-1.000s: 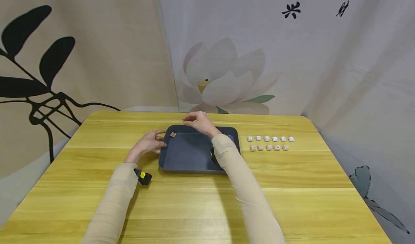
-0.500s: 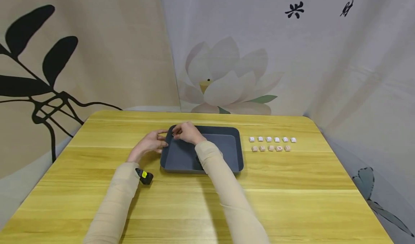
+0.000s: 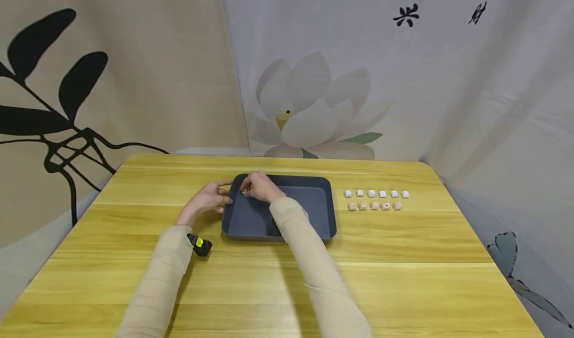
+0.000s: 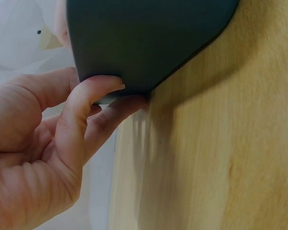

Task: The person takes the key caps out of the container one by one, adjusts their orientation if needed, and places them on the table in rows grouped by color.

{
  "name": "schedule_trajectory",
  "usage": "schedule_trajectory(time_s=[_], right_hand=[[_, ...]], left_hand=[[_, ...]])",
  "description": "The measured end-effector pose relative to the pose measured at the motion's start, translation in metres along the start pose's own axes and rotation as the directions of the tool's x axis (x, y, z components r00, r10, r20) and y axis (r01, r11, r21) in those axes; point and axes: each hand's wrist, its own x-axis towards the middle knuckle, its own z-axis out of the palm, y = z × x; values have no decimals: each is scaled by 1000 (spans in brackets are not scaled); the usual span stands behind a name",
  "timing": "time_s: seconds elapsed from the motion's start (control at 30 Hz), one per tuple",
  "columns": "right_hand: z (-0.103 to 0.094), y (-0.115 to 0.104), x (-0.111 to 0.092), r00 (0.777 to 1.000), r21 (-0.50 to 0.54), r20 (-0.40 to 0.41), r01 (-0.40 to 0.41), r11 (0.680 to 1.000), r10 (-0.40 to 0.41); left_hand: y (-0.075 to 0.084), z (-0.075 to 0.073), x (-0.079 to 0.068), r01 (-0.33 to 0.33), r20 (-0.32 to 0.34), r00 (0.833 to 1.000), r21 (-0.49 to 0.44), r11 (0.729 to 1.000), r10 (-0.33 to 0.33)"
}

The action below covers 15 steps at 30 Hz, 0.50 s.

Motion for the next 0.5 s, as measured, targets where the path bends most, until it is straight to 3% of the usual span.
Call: schedule_trajectory(time_s=[0.2,0.5], right_hand=[[-1,5,-3,1000,32,6,13,999,-13],[-9,10,-10,1000,248,25,-19,969,14]], left_hand=[[0,0,-1,0,6,1000,2,1000,0],[1,0,-3,2,0,1000,10,1000,-2]])
